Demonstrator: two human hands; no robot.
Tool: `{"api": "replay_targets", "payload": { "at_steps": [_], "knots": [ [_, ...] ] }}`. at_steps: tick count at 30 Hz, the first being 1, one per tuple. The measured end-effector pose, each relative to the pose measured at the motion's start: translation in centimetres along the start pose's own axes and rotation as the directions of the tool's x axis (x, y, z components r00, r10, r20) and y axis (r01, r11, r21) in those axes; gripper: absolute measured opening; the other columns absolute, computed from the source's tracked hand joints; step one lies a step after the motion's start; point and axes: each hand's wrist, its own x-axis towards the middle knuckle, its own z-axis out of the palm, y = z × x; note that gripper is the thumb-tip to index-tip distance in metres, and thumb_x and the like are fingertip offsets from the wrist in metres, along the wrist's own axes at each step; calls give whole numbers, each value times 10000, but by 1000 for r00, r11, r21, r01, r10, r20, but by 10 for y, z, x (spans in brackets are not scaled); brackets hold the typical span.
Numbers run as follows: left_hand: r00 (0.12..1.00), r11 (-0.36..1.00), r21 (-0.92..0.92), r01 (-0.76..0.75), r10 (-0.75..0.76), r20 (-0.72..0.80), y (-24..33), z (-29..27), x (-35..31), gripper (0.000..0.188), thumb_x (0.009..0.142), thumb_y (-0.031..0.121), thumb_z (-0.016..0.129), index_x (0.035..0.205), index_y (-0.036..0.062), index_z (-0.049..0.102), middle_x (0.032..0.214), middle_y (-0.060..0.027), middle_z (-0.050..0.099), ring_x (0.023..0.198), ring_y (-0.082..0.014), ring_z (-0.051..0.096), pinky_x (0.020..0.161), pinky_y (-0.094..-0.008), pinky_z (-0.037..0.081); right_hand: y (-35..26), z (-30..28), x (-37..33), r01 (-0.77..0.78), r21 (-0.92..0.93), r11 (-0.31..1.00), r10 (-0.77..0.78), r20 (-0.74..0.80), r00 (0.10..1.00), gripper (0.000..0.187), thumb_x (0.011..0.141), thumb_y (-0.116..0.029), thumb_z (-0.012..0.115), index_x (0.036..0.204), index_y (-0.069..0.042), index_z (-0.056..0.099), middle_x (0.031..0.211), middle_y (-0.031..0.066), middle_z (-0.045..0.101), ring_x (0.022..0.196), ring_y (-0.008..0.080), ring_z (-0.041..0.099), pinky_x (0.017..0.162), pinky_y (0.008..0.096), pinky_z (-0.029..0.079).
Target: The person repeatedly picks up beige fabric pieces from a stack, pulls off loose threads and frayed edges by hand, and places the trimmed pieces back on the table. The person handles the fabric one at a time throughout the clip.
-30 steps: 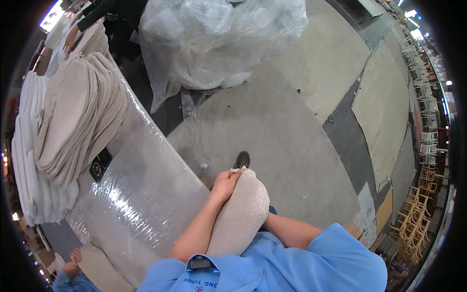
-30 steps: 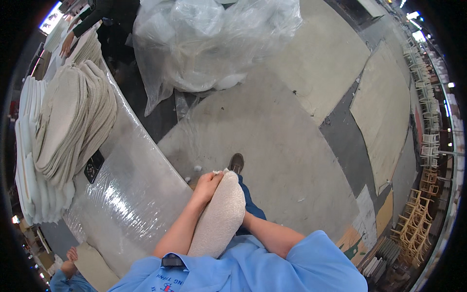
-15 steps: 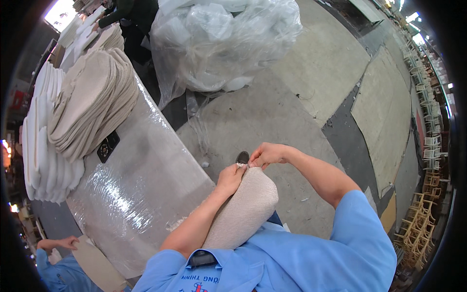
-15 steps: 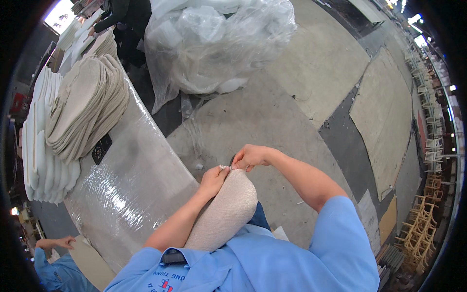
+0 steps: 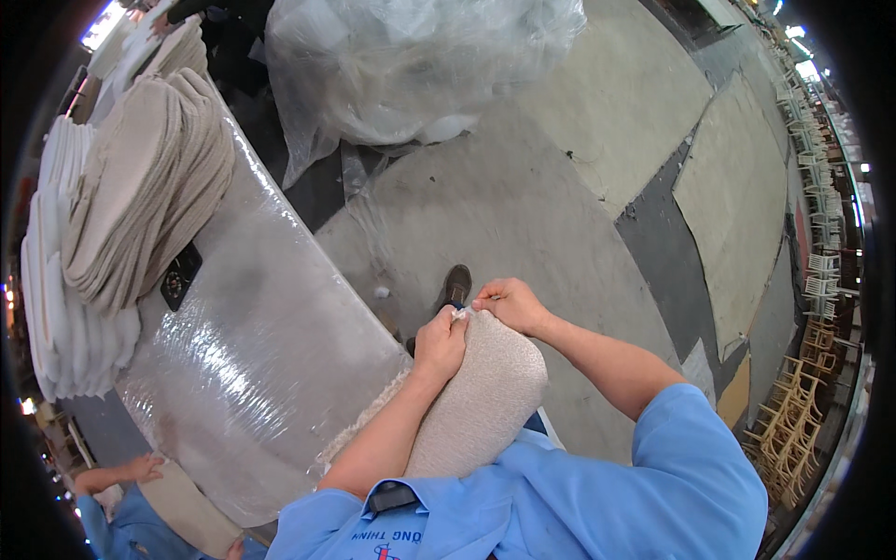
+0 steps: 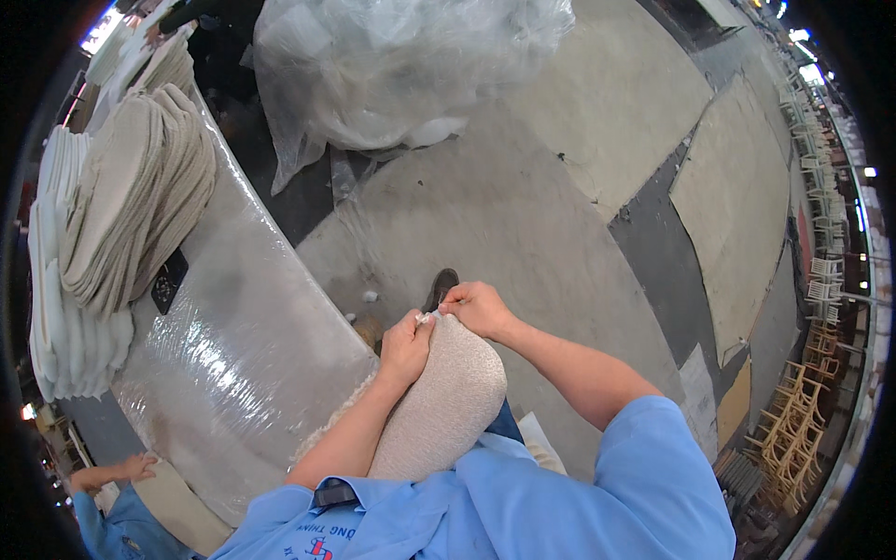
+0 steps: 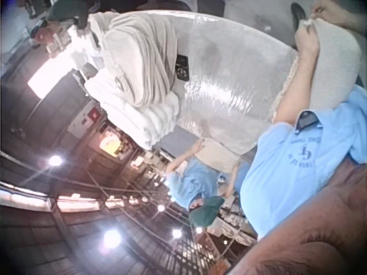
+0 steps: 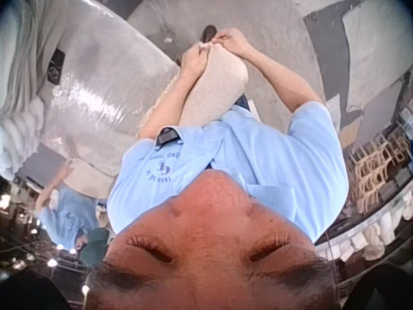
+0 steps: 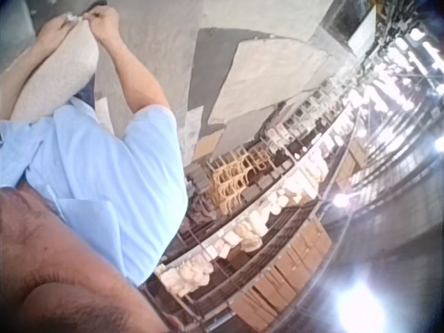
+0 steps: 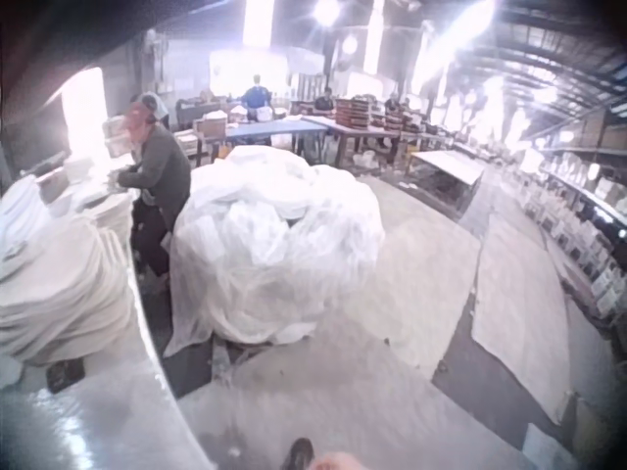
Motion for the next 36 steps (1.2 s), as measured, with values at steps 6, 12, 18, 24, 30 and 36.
{"api": "replay_targets", "payload": {
  "at_steps": [6, 12, 18, 24, 30, 36],
  "knots": [
    [998, 998, -42, 50, -51, -26, -5, 4, 9, 315, 1037, 284, 603, 967, -22, 580, 861, -263, 664, 825, -445, 661, 743, -472, 498, 0, 7, 15, -439, 252, 863, 395, 205, 895, 150, 964, -157, 785, 917, -14, 778, 836, 91, 738, 768, 176, 699, 695, 375, 552],
    [978, 968, -144, 208, -201, 57, -19, 11, 20, 325, 1023, 305, 617, 989, -17, 641, 865, -232, 681, 784, -320, 646, 774, -424, 505, 16, 8, 30, -704, 402, 586, 518, 482, 707, 137, 992, -125, 748, 986, 12, 747, 900, 86, 745, 776, 175, 707, 682, 354, 589],
    [963, 945, -189, 268, -257, 79, -37, 14, 27, 353, 1026, 330, 629, 1026, -17, 695, 864, -174, 711, 796, -237, 636, 795, -386, 507, 39, 16, 46, -842, 378, 385, 475, 701, 532, 150, 1015, -99, 696, 1085, 27, 739, 979, 105, 762, 815, 193, 740, 728, 365, 635],
    [945, 902, -284, 324, -300, 126, -49, 19, 27, 343, 1059, 311, 624, 971, -9, 713, 847, -33, 696, 797, -114, 582, 757, -331, 480, 58, 29, 50, -908, 333, 256, 396, 821, 412, 144, 1024, -107, 665, 1099, 2, 723, 1052, 115, 762, 902, 200, 744, 788, 372, 638],
    [942, 854, -396, 336, -297, 160, -49, 17, 28, 355, 1048, 303, 644, 1019, -42, 718, 846, -87, 703, 813, -124, 585, 768, -345, 493, 66, 37, 46, -894, 395, 209, 364, 818, 446, 196, 1047, -146, 632, 1116, 21, 709, 1078, 141, 759, 919, 212, 740, 799, 386, 634],
    [956, 903, -313, 293, -278, 91, -63, 22, 32, 327, 1079, 275, 618, 957, -11, 719, 843, -5, 674, 806, -82, 549, 744, -306, 474, 57, 47, 41, -880, 462, 107, 400, 791, 464, 215, 1046, -153, 623, 1097, 35, 711, 1104, 163, 762, 987, 255, 731, 901, 463, 604]
  ]
}}
